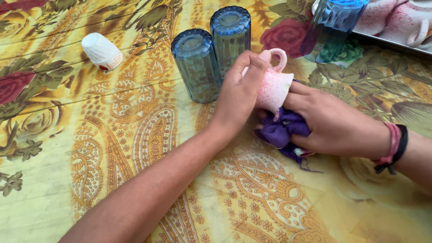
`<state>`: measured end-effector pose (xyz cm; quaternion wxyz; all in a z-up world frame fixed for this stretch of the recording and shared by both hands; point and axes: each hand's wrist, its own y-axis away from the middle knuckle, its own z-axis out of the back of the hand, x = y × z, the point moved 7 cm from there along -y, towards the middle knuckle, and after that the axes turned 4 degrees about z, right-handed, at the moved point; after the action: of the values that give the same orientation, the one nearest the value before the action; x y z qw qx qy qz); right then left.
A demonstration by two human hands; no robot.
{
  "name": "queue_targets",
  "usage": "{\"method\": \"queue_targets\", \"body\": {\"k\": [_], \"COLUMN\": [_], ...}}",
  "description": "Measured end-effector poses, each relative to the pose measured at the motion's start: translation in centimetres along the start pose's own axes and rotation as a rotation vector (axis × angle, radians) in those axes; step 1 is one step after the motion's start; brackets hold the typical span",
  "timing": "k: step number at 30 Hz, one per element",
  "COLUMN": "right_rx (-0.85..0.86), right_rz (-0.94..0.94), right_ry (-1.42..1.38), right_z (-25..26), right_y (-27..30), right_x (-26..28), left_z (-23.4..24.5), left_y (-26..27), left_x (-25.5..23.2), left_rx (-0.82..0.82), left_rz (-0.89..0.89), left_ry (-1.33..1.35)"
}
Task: The person wipes a pink speckled ceramic mug and a blue glass tumbler with a purple cloth on a patterned tablecloth. The person rotates each item to wipe all sides and then places them back on the table.
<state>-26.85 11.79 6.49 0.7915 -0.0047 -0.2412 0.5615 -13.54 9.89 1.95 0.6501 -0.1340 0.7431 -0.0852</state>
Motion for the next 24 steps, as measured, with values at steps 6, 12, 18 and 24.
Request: {"method": "queue_targets", "body": {"k": [6,12,18,24], "right_rx": [0.03,0.084,0.254,0.131], "right_rz": [-0.214,-0.405,-0.58,-0.698], "right_ry": [-0.664,-1.083,-1.074,-0.257], "right_z": [-1.4,-4.0,-4.0,1.7], "right_y": [2.6,5.2,6.4,5.1], "right_x": [-4.7,-11.6,-11.8,-11.2], "left_z": [-0.7,-1.5,-2.9,-3.7], "left_y": [0.9,2.2,0.7,1.7], "left_x": [-1.9,-4.3,-2.7,-1.2], "left_rx": [0.042,0.08,0.437,0.413], "left_rz": [-0.126,-0.242,-0.012,0.074], "left_ry": [-0.098,-0.43,-0.044,0.0]}}
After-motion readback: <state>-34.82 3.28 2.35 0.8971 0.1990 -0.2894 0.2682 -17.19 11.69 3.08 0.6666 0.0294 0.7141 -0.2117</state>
